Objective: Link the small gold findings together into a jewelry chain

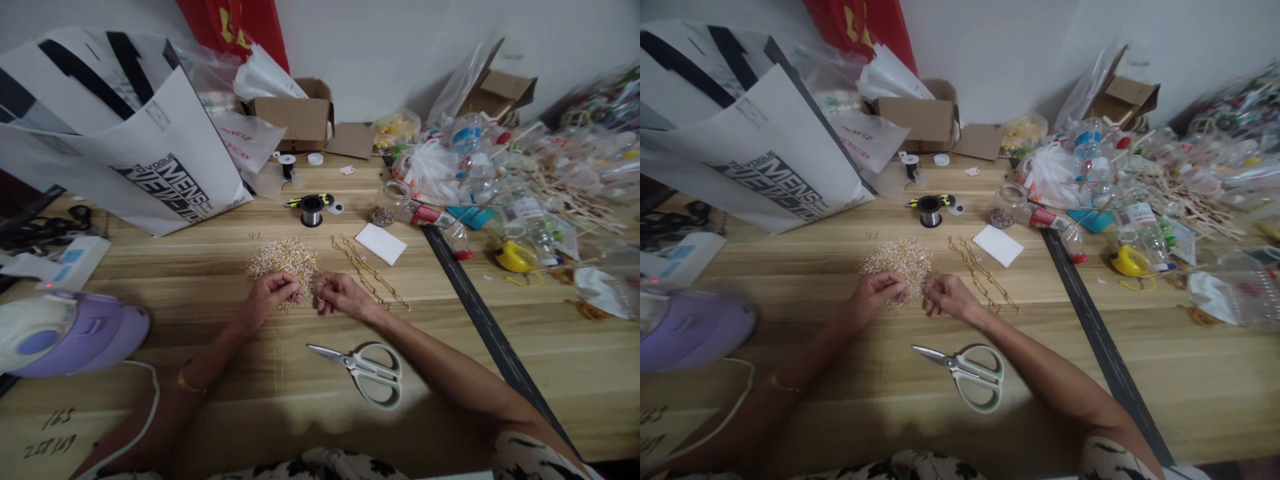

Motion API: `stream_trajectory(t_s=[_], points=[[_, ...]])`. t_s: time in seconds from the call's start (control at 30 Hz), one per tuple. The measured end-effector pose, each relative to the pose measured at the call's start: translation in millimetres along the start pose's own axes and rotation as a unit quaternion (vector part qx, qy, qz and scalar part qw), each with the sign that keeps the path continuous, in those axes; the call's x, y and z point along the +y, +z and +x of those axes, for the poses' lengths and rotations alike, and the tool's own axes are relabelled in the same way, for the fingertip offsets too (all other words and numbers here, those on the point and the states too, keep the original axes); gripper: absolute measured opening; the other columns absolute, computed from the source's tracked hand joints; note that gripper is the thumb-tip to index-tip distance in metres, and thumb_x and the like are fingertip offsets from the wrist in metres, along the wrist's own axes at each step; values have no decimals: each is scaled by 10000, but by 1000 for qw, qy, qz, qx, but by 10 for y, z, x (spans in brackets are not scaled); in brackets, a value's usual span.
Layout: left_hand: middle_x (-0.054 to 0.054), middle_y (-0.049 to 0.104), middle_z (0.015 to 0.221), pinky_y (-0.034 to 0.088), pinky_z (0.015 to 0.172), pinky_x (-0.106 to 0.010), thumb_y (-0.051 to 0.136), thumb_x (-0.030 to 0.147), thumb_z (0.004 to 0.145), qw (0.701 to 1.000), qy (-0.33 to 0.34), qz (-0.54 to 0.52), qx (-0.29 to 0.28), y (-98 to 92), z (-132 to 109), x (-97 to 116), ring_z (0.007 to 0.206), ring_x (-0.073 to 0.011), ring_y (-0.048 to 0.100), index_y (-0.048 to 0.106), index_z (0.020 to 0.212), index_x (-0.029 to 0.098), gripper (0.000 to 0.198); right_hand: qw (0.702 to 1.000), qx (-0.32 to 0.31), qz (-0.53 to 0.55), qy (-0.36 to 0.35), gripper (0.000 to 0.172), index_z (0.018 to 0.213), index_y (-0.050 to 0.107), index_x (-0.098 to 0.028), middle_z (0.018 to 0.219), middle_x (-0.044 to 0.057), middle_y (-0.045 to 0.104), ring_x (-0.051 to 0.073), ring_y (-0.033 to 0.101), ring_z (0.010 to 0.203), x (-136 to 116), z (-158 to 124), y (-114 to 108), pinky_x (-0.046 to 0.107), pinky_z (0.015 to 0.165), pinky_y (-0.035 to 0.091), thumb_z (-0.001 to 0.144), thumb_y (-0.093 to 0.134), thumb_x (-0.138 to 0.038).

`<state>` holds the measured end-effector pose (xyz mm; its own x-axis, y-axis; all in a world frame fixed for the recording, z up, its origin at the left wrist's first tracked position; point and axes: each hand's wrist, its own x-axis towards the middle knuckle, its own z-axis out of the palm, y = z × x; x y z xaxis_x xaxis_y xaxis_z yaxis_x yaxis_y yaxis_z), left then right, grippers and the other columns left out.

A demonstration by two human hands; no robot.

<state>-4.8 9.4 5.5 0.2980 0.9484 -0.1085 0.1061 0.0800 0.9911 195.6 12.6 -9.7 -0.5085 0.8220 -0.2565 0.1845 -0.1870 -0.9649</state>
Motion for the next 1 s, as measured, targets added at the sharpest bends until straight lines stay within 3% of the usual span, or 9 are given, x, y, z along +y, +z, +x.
stream_trajectory(t_s=[0.27, 0.53, 0.73, 1.0], points=[[-12, 646, 616, 481, 592, -237, 652, 365, 715, 1000, 3, 13, 3, 15, -4, 56, 588, -125, 595, 608, 678, 135, 237, 999, -24, -41, 2, 192, 775, 506, -141, 647, 23, 653, 92, 627, 497, -32, -14, -50, 139, 423, 441, 877, 458, -295], [-15, 650, 630, 481, 593, -231, 656, 349, 718, 1000, -2, 11, 1, 14, 4, 27, 591, -124, 601, 615, 689, 130, 225, 999, -46, -10, -2, 247, 864, 503, -157, 701, 30, 667, 94, 625, 495, -33, -17, -61, 133, 397, 401, 883, 454, -398], [-18, 646, 649, 466, 595, -223, 649, 328, 729, 1000, 4, 18, -5, 33, -5, 29, 598, -119, 594, 618, 694, 124, 210, 999, -12, -40, -32, 239, 803, 560, -139, 504, -29, 545, 67, 512, 426, -46, -7, -61, 131, 389, 355, 856, 491, -361], [-14, 639, 638, 466, 595, -225, 649, 337, 726, 1000, 3, 17, -6, 39, -7, 24, 594, -118, 588, 617, 689, 124, 219, 999, 30, 0, -31, 163, 763, 565, -144, 590, -19, 560, 76, 521, 496, -75, 1, -43, 158, 421, 393, 769, 586, -306]])
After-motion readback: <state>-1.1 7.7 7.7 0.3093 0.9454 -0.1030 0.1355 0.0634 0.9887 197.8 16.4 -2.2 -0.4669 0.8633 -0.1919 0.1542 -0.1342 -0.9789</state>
